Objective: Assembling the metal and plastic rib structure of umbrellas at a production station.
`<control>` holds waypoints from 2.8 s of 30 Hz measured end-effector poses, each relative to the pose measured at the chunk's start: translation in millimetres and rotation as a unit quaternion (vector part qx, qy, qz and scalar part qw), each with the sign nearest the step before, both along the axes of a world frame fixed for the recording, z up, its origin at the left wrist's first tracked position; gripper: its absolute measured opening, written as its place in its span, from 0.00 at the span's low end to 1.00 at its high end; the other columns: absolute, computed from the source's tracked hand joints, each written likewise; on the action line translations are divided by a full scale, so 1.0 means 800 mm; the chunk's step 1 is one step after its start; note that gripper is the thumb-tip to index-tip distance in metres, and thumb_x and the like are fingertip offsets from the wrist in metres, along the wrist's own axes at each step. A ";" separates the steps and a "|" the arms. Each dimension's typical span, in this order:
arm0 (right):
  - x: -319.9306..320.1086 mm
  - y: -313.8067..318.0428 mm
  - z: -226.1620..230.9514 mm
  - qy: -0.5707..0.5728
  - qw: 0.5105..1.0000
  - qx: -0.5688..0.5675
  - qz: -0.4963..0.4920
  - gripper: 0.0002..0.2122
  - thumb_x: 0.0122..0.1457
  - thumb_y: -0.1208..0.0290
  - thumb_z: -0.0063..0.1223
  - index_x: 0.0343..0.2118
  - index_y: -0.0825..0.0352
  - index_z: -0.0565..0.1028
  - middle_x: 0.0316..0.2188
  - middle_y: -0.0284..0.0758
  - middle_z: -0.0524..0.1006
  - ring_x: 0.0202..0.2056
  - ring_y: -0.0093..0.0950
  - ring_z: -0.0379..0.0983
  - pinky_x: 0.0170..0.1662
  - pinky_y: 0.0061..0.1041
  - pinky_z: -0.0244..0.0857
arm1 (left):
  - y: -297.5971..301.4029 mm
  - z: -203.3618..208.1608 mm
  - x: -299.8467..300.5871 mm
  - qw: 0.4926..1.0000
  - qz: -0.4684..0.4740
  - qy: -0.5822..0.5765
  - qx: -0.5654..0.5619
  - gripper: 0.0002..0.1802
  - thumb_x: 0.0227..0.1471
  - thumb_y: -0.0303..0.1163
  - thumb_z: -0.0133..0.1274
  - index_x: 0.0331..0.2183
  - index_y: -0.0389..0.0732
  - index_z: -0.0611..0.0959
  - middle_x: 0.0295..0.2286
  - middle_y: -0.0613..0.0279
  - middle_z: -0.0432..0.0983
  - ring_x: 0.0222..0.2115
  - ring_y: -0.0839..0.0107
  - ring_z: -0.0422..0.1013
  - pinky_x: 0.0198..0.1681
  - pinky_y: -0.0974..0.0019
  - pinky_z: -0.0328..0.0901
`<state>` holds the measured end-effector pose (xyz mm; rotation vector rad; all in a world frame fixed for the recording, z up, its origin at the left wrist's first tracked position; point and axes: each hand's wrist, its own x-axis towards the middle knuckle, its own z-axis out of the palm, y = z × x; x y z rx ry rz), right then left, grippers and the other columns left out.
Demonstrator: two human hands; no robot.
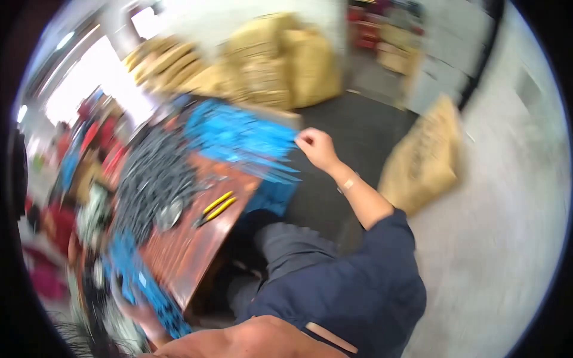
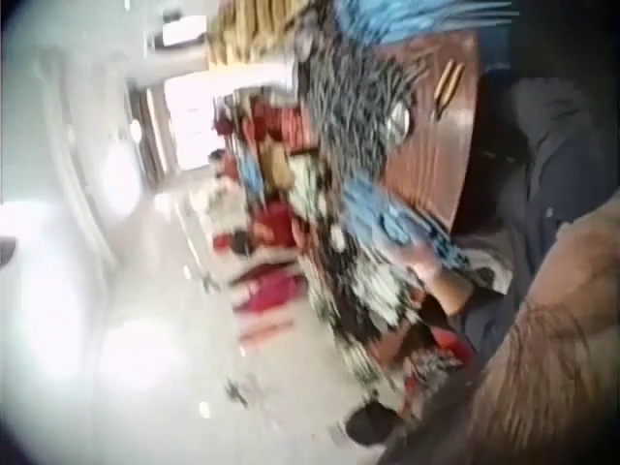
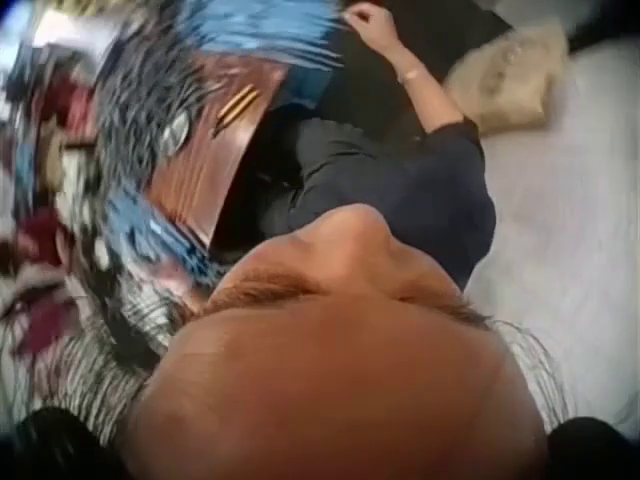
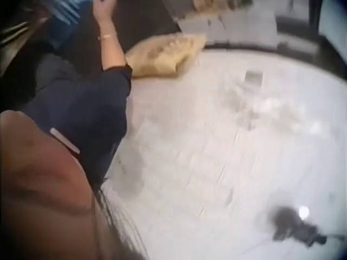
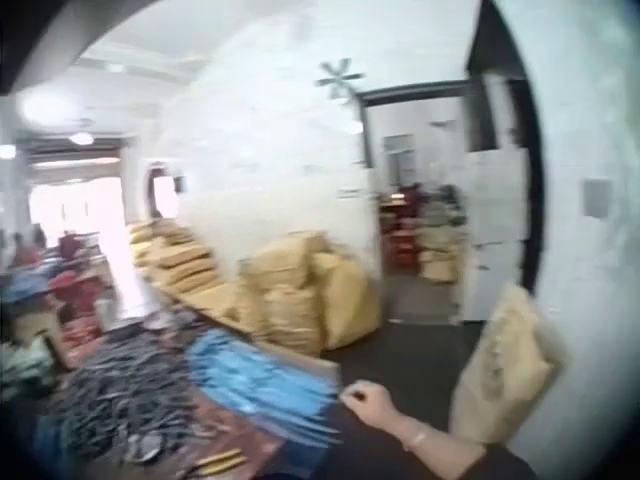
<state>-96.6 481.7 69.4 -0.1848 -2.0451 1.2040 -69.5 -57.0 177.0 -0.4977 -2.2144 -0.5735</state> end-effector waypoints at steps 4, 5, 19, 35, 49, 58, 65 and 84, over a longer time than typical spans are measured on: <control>0.132 0.144 0.081 0.244 0.911 -0.312 -0.110 0.04 0.52 0.74 0.51 0.23 0.66 0.72 0.15 0.29 0.68 0.17 0.20 0.64 0.22 0.21 0.60 | 0.052 -0.058 0.008 0.966 -0.127 -0.054 0.221 0.23 0.51 0.27 0.49 0.49 0.31 0.69 0.44 0.49 0.70 0.43 0.62 0.67 0.47 0.64 0.60; 0.188 0.193 0.094 0.349 0.856 -0.369 -0.100 0.05 0.52 0.74 0.50 0.22 0.65 0.71 0.14 0.28 0.67 0.16 0.20 0.63 0.21 0.21 0.60 | 0.074 -0.065 0.012 0.910 -0.198 -0.108 0.349 0.23 0.51 0.26 0.49 0.49 0.31 0.69 0.43 0.50 0.70 0.42 0.63 0.67 0.47 0.64 0.60; 0.415 0.236 0.218 0.593 0.740 -0.301 -0.104 0.04 0.56 0.69 0.49 0.28 0.63 0.70 0.18 0.27 0.66 0.17 0.19 0.55 0.26 0.20 0.53 | 0.127 -0.088 0.021 0.938 -0.299 -0.161 0.066 0.21 0.50 0.28 0.51 0.47 0.34 0.71 0.36 0.57 0.73 0.36 0.70 0.68 0.45 0.68 0.61; 0.008 -0.252 -0.096 -0.105 0.922 -0.126 0.349 0.06 0.49 0.70 0.54 0.27 0.66 0.76 0.20 0.28 0.74 0.23 0.16 0.66 0.28 0.20 0.63 | 0.247 -0.106 -0.012 0.931 -0.338 -0.139 0.008 0.41 0.32 0.38 0.63 0.49 0.29 0.67 0.43 0.45 0.69 0.42 0.53 0.68 0.45 0.63 0.62; 0.083 -0.287 -0.016 -0.251 0.649 0.297 0.654 0.11 0.46 0.68 0.51 0.32 0.68 0.75 0.28 0.44 0.76 0.33 0.40 0.74 0.35 0.35 0.67 | 0.126 0.067 -0.065 0.942 -0.113 -0.307 0.078 0.14 0.49 0.38 0.49 0.30 0.36 0.78 0.19 0.55 0.73 0.21 0.64 0.70 0.27 0.64 0.64; -0.047 -0.305 0.134 -0.206 0.779 0.125 0.579 0.03 0.52 0.76 0.50 0.27 0.70 0.72 0.11 0.25 0.67 0.11 0.10 0.57 0.15 0.10 0.48 | 0.097 0.029 -0.030 0.981 -0.107 -0.152 -0.051 0.15 0.47 0.38 0.52 0.33 0.36 0.79 0.23 0.52 0.74 0.27 0.57 0.71 0.33 0.62 0.65; -0.048 -0.271 0.162 -0.233 0.773 0.068 0.586 0.10 0.56 0.67 0.48 0.22 0.67 0.70 0.10 0.25 0.67 0.09 0.10 0.54 0.11 0.10 0.43 | 0.036 -0.031 0.026 0.982 -0.039 -0.080 -0.167 0.27 0.37 0.34 0.60 0.42 0.33 0.76 0.24 0.55 0.75 0.28 0.68 0.72 0.34 0.69 0.65; -0.079 -0.464 0.175 -0.371 0.583 -0.293 0.661 0.10 0.57 0.68 0.47 0.23 0.64 0.62 0.11 0.26 0.61 0.07 0.13 0.51 0.10 0.12 0.44 | -0.166 0.043 0.117 0.542 -0.429 0.022 0.722 0.17 0.54 0.35 0.47 0.44 0.36 0.72 0.17 0.70 0.71 0.13 0.82 0.62 0.23 0.75 0.63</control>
